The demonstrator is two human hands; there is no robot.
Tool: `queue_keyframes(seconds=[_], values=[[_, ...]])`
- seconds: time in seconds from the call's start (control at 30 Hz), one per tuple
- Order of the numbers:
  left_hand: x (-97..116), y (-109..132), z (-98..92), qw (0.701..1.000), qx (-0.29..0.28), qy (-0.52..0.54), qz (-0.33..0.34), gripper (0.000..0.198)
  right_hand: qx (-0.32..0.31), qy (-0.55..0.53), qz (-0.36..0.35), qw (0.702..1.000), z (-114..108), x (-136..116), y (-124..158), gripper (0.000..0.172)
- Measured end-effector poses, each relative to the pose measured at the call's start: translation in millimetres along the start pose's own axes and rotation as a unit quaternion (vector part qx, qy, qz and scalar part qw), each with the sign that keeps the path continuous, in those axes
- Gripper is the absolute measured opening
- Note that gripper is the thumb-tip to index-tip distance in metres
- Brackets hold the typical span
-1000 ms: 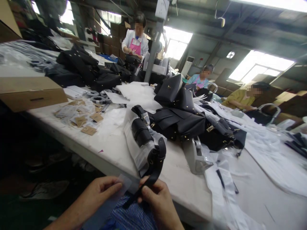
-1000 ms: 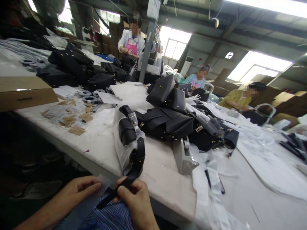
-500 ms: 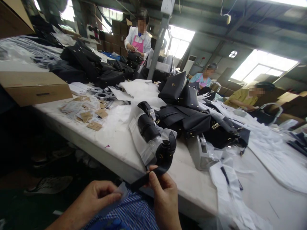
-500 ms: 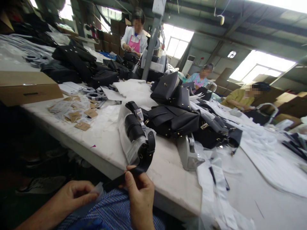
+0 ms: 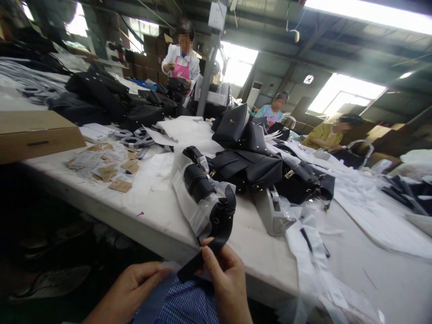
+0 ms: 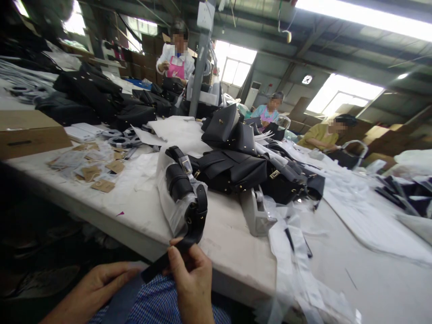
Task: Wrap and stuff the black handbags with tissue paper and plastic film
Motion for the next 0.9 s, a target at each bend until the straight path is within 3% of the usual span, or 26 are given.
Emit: queue_keyframes(seconds=[0.23,0.4,0.63,0.9], values=[[-2.5,-4.0,-3.8,0.997,0.066,-0.042,-0.014,0.049,0.025,-0.002,-0.012,1.0,-2.3,-7.1,-2.8,0.039],[-0.3,-0.6,1.0,0.998,0.049,-0.043,-0.019,0.052,0.028,-0.006,-0.014,0.999,-1.4,-7.4,-2.1,0.037],[8.1,1.6,7.0,0.998,0.027,-0.04,0.042,0.061,0.04,0.0,-0.028,0.999,-3.1,-3.0,0.5,0.037],[5.6,-7.0,4.0,0.997,0.052,-0.015,0.05,0.045,0.038,0.0,-0.026,0.999,-6.4,-3.8,0.2,0.035]])
Point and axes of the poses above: each hand's wrist, its own y-axis away from the middle knuckle, its own z-axis out of the palm, x = y × z, the point moved 5 cm from there along -y, towards the middle knuckle, and after that the axes turned 8 degrees about x, right-handed, at the moved point
